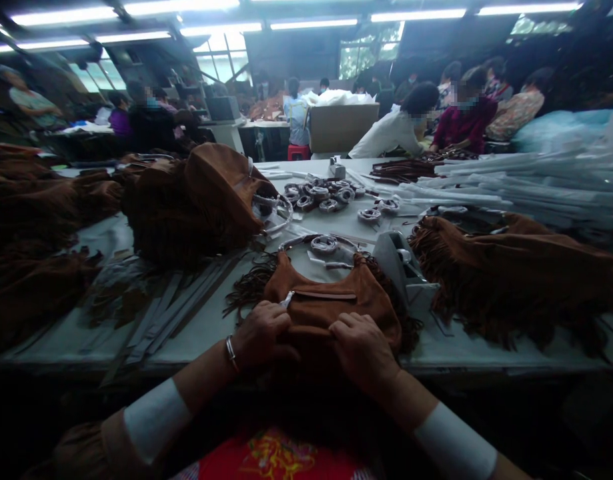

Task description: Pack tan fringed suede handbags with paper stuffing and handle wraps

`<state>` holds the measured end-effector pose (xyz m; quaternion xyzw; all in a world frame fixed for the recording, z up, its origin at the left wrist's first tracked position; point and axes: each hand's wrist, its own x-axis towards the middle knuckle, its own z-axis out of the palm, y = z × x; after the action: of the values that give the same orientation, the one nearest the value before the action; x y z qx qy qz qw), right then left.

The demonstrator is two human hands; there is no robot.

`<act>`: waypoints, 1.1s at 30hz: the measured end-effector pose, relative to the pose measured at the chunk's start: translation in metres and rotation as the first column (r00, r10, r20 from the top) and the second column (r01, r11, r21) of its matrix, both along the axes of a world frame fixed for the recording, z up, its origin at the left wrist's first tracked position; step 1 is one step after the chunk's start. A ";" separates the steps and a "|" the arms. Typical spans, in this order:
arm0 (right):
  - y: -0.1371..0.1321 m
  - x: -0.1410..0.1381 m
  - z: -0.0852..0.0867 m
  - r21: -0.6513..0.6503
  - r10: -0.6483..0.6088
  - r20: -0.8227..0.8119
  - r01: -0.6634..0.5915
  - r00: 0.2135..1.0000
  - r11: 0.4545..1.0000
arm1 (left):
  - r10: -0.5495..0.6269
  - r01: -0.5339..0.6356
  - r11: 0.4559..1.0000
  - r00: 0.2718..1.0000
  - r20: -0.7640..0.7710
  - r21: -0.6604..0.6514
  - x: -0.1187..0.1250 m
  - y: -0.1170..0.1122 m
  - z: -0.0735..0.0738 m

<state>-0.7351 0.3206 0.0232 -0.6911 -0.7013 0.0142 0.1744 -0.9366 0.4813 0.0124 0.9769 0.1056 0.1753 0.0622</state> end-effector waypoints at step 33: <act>0.005 0.014 -0.002 0.121 0.183 -0.138 -0.167 0.973 0.978 | -0.118 0.115 0.993 0.978 0.173 0.032 0.027 -0.046 -0.007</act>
<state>-0.7207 0.3252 0.0208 -0.6129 -0.7444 0.0426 0.2616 -0.9101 0.4353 0.0052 0.9629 0.0404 0.2572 0.0708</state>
